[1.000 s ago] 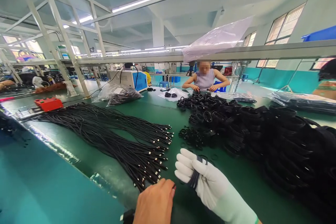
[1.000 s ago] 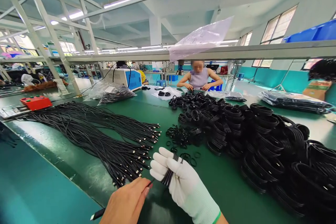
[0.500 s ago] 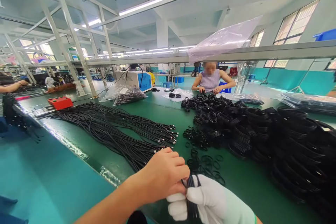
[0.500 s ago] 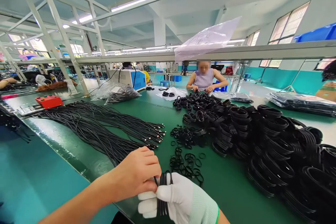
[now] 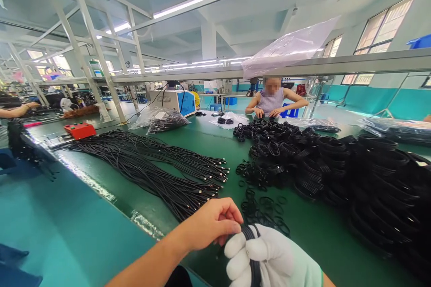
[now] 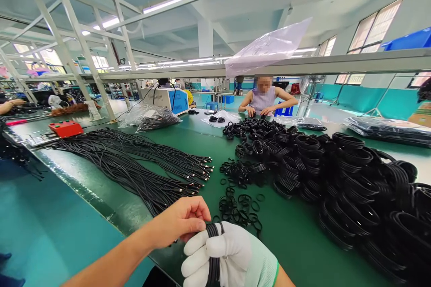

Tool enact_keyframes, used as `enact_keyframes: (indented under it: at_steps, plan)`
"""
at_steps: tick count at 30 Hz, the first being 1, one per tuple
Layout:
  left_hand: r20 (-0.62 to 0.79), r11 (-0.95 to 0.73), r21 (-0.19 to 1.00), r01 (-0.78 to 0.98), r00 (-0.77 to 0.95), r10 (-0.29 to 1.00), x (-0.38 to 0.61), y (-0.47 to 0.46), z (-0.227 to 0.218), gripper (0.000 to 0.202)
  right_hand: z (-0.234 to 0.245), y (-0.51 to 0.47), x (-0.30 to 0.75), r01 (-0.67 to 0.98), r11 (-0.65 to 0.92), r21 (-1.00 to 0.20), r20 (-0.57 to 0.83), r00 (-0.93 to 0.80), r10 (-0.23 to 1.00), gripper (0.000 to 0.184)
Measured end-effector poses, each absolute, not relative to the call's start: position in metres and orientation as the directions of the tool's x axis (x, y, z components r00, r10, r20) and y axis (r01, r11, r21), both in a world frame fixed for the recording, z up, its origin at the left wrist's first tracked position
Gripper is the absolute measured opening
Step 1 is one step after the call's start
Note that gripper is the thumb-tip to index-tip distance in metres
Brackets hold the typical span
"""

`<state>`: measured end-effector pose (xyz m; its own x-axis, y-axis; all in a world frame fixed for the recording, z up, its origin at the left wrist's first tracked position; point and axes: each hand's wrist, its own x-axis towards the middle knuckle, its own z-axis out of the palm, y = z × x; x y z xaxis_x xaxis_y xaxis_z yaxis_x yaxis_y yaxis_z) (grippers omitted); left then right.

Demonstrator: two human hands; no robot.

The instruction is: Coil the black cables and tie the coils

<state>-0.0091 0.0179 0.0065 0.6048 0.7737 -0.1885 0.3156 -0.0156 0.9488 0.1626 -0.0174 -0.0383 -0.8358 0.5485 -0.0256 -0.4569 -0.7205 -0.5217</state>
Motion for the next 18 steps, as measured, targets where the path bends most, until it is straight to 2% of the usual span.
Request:
enact_keyframes:
  at_steps: [4,8,11,15,18]
  plan:
    - [-0.121,0.024,0.986,0.167,0.597,0.793,-0.007,0.004,-0.012,0.021,-0.038,-0.02,0.162,-0.459,-0.674,-0.579,-0.021,-0.818,0.575,0.028]
    - [-0.008,-0.093,0.977,0.19,0.473,0.881,-0.001,-0.009,-0.019,0.012,-0.045,-0.02,0.166,-0.34,-0.547,-0.765,-0.061,-0.807,0.587,0.028]
    - [0.183,-0.265,0.947,0.182,0.374,0.909,0.003,-0.017,-0.027,0.003,-0.044,-0.016,0.173,-0.249,-0.486,-0.837,-0.08,-0.825,0.56,0.03]
    - [0.527,-0.59,0.781,0.206,0.29,0.799,0.006,-0.028,-0.046,0.017,-0.032,-0.009,0.183,-0.167,-0.471,-0.866,-0.12,-0.845,0.521,0.033]
    - [0.657,-0.685,0.688,0.241,0.195,0.728,0.009,-0.036,-0.057,0.027,-0.022,-0.007,0.188,-0.115,-0.451,-0.885,-0.141,-0.857,0.495,0.033]
